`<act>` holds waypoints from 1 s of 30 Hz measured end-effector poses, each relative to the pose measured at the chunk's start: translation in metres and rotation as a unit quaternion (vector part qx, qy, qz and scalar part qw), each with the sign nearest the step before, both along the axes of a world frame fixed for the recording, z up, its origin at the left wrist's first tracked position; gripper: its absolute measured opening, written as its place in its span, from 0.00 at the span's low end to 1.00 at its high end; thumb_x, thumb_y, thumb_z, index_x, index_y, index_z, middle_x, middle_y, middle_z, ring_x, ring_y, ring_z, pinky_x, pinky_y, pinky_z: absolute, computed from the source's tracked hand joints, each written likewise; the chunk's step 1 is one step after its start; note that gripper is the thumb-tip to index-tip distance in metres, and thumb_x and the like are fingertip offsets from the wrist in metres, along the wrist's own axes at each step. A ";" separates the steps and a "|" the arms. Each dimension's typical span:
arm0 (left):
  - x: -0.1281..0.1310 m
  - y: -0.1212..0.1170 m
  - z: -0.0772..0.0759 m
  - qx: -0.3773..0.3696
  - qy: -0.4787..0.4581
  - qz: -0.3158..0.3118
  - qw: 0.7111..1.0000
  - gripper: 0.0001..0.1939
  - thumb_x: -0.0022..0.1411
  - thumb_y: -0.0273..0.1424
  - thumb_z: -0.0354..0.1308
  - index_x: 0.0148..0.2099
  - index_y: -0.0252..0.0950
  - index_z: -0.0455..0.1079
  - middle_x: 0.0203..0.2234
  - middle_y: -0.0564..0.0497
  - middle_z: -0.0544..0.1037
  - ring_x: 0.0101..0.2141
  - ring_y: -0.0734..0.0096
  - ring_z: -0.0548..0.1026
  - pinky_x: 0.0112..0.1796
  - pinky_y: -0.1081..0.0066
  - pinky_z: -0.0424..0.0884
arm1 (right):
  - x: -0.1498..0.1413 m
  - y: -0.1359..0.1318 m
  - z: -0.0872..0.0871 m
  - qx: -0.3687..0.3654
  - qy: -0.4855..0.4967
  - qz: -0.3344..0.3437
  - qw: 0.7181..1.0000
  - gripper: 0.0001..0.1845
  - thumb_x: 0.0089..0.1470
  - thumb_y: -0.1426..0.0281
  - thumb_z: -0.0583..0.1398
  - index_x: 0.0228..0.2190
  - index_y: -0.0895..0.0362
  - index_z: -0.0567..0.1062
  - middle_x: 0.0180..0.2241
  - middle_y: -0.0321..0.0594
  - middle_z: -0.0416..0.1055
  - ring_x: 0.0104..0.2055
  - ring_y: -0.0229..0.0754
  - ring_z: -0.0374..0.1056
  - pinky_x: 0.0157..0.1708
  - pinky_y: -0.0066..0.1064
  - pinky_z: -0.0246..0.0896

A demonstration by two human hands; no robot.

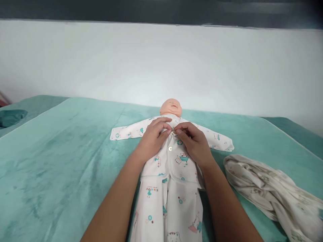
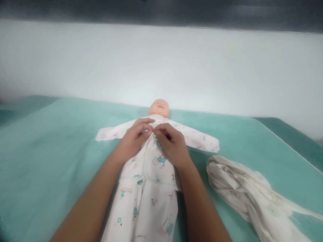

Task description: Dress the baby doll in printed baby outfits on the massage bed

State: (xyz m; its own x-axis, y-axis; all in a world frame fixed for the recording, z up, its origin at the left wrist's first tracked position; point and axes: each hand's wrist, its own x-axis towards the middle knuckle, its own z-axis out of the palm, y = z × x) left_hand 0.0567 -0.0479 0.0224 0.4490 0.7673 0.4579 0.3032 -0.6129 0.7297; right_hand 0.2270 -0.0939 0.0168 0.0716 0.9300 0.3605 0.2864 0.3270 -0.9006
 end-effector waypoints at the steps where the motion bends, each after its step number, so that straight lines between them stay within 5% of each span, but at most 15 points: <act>1: 0.001 0.000 -0.001 0.008 -0.003 0.007 1.000 0.07 0.67 0.28 0.51 0.38 0.39 0.69 0.55 0.49 0.73 0.57 0.64 0.69 0.59 0.58 0.63 | -0.001 -0.001 0.000 -0.007 0.000 0.005 1.000 0.06 0.59 0.66 0.59 0.36 0.54 0.75 0.27 0.32 0.68 0.25 0.34 0.59 0.26 0.29 0.54; 6: 0.006 0.001 -0.006 0.023 -0.074 0.052 0.996 0.05 0.67 0.29 0.51 0.38 0.38 0.68 0.50 0.47 0.74 0.53 0.66 0.71 0.57 0.62 0.65 | -0.007 -0.006 0.002 -0.024 -0.027 0.024 0.999 0.07 0.61 0.66 0.57 0.38 0.52 0.76 0.25 0.31 0.66 0.23 0.34 0.57 0.25 0.29 0.54; 11: -0.003 -0.004 0.004 -0.102 -0.140 0.048 0.984 0.05 0.65 0.32 0.55 0.36 0.39 0.70 0.53 0.49 0.74 0.54 0.62 0.72 0.51 0.62 0.70 | -0.008 -0.005 0.007 0.067 -0.085 0.017 0.994 0.05 0.60 0.69 0.59 0.32 0.53 0.74 0.36 0.36 0.69 0.33 0.37 0.62 0.34 0.31 0.57; 14: -0.016 -0.007 0.016 -0.175 -0.064 -0.052 0.981 0.06 0.64 0.33 0.56 0.35 0.40 0.72 0.59 0.51 0.69 0.58 0.58 0.68 0.51 0.61 0.71 | -0.003 -0.008 0.013 0.048 -0.111 0.065 0.991 0.07 0.60 0.66 0.60 0.30 0.54 0.73 0.39 0.37 0.69 0.34 0.37 0.62 0.33 0.32 0.57; 19: -0.030 -0.007 0.025 -0.162 0.060 -0.151 0.973 0.06 0.61 0.33 0.61 0.42 0.45 0.75 0.67 0.57 0.59 0.68 0.56 0.53 0.63 0.56 0.60 | 0.005 -0.017 0.023 -0.062 -0.164 0.050 0.983 0.15 0.62 0.57 0.58 0.29 0.53 0.71 0.23 0.31 0.61 0.26 0.37 0.56 0.26 0.31 0.51; 23: -0.031 -0.006 0.027 -0.141 0.106 -0.173 0.969 0.12 0.59 0.37 0.64 0.47 0.46 0.75 0.69 0.56 0.53 0.69 0.53 0.50 0.60 0.56 0.65 | 0.011 -0.022 0.029 -0.070 -0.212 0.082 0.971 0.16 0.61 0.59 0.59 0.25 0.54 0.70 0.27 0.32 0.63 0.29 0.36 0.57 0.28 0.31 0.52; 30: -0.026 -0.007 0.025 -0.099 0.126 -0.160 0.974 0.06 0.57 0.37 0.67 0.37 0.44 0.76 0.68 0.57 0.56 0.69 0.52 0.50 0.62 0.53 0.63 | 0.018 -0.023 0.028 -0.088 -0.214 0.143 0.962 0.04 0.53 0.72 0.61 0.29 0.53 0.68 0.31 0.32 0.64 0.31 0.36 0.57 0.31 0.30 0.54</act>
